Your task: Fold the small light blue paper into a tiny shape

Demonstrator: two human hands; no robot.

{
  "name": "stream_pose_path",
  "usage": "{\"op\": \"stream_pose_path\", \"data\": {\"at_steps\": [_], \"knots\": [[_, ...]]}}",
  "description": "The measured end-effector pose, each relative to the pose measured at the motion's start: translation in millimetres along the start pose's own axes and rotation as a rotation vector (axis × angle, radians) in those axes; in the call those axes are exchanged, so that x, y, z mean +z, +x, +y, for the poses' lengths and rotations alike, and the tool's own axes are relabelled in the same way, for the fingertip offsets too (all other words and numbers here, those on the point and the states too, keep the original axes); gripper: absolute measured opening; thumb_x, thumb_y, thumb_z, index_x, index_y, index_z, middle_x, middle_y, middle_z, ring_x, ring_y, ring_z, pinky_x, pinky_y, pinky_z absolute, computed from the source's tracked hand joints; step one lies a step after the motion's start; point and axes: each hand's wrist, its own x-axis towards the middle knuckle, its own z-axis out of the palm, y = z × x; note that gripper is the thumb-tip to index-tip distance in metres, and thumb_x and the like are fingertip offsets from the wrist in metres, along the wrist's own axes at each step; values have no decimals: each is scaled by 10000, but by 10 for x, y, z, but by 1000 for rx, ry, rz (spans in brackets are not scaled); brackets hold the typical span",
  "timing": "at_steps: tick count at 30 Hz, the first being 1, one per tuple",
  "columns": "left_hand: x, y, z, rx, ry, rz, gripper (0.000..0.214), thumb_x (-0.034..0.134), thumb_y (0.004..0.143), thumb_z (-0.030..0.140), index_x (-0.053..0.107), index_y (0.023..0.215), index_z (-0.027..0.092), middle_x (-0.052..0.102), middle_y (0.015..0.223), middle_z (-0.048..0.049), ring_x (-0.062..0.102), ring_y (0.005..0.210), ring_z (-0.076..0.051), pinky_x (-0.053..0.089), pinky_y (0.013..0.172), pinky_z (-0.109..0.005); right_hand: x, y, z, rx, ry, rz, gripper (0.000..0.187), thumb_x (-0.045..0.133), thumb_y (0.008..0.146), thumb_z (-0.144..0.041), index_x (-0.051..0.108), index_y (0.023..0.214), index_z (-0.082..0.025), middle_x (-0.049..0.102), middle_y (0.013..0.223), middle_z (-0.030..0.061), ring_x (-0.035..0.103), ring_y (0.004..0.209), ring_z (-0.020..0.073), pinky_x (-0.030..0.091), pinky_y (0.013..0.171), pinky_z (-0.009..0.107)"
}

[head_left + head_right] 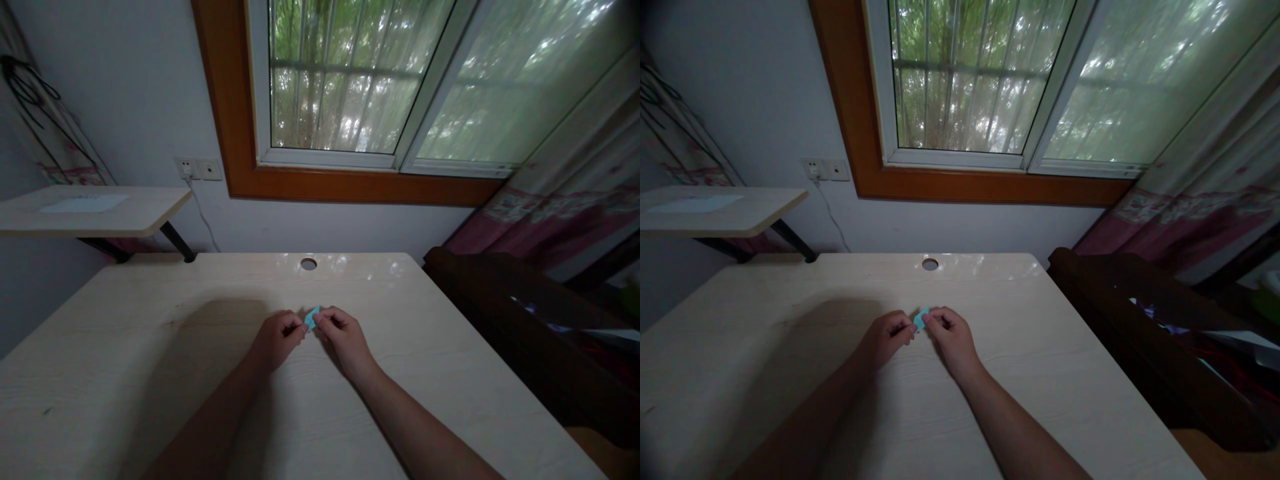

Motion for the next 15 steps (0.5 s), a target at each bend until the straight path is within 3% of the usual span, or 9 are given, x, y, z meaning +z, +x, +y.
{"op": "stream_pose_path", "data": {"at_steps": [15], "knots": [[-24, -7, 17, 12, 36, -10, 241, 581, 837, 306, 630, 640, 175, 577, 622, 1, 508, 583, -127, 354, 584, -246, -5, 15, 63, 6, 10, -13, 312, 756, 735, -489, 698, 732, -183, 537, 594, -20, 408, 558, 120, 305, 533, 264]]}}
